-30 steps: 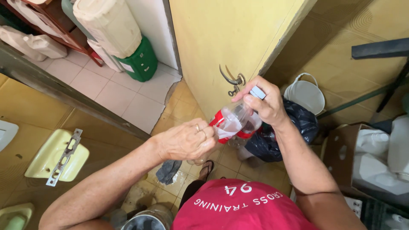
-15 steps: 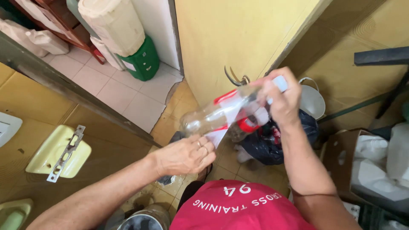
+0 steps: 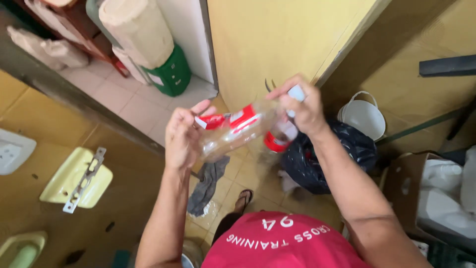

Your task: Sorting and preparing plastic bottles by removing caps and labels

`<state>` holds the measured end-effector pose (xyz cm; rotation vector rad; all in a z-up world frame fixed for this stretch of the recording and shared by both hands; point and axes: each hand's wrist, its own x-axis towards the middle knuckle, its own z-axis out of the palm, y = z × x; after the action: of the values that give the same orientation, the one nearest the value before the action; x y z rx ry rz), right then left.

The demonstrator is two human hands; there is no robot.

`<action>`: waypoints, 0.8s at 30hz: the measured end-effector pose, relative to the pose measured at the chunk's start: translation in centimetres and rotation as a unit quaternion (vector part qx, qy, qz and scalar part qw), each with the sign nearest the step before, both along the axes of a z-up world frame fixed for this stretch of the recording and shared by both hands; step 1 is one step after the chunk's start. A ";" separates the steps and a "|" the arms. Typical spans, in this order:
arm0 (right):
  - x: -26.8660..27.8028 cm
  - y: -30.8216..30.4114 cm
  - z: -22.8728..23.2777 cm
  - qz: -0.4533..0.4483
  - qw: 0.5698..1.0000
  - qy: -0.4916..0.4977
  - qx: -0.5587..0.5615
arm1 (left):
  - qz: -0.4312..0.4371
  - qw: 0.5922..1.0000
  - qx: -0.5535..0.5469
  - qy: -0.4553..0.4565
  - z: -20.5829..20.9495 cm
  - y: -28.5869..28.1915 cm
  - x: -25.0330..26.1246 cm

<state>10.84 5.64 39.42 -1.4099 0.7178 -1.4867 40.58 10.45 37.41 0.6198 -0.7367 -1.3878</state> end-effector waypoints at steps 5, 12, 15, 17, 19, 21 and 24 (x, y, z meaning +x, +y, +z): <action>-1.6 -1.0 -1.2 0.071 0.992 -0.106 -0.008 | 0.007 0.970 -0.110 -0.215 0.0 -0.4 0.6; 0.1 -0.8 0.1 0.068 0.993 -0.073 0.069 | -0.244 0.901 -0.164 -0.321 -1.4 -1.2 -1.1; 0.5 -0.4 0.8 0.059 0.991 -0.066 0.100 | -0.349 0.926 0.010 -0.142 -4.2 -1.0 -2.7; 0.1 -0.4 0.6 0.065 0.989 -0.065 0.118 | -0.308 0.951 0.014 -0.023 -2.7 -0.1 -4.2; 0.1 0.1 1.1 0.056 0.991 -0.055 0.111 | -0.264 0.955 -0.040 -0.129 -3.9 -1.1 -3.9; -0.3 0.0 1.6 0.049 0.993 -0.043 0.098 | -0.212 0.944 -0.101 -0.233 -4.7 -2.7 -2.4; -0.8 -0.2 1.6 -0.003 0.998 0.008 0.066 | -0.119 0.935 -0.075 -0.326 -4.1 -4.5 1.5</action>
<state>10.08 5.45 40.97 -1.3206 0.8152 -1.4075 42.05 5.90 33.29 0.9047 -1.4759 -1.3272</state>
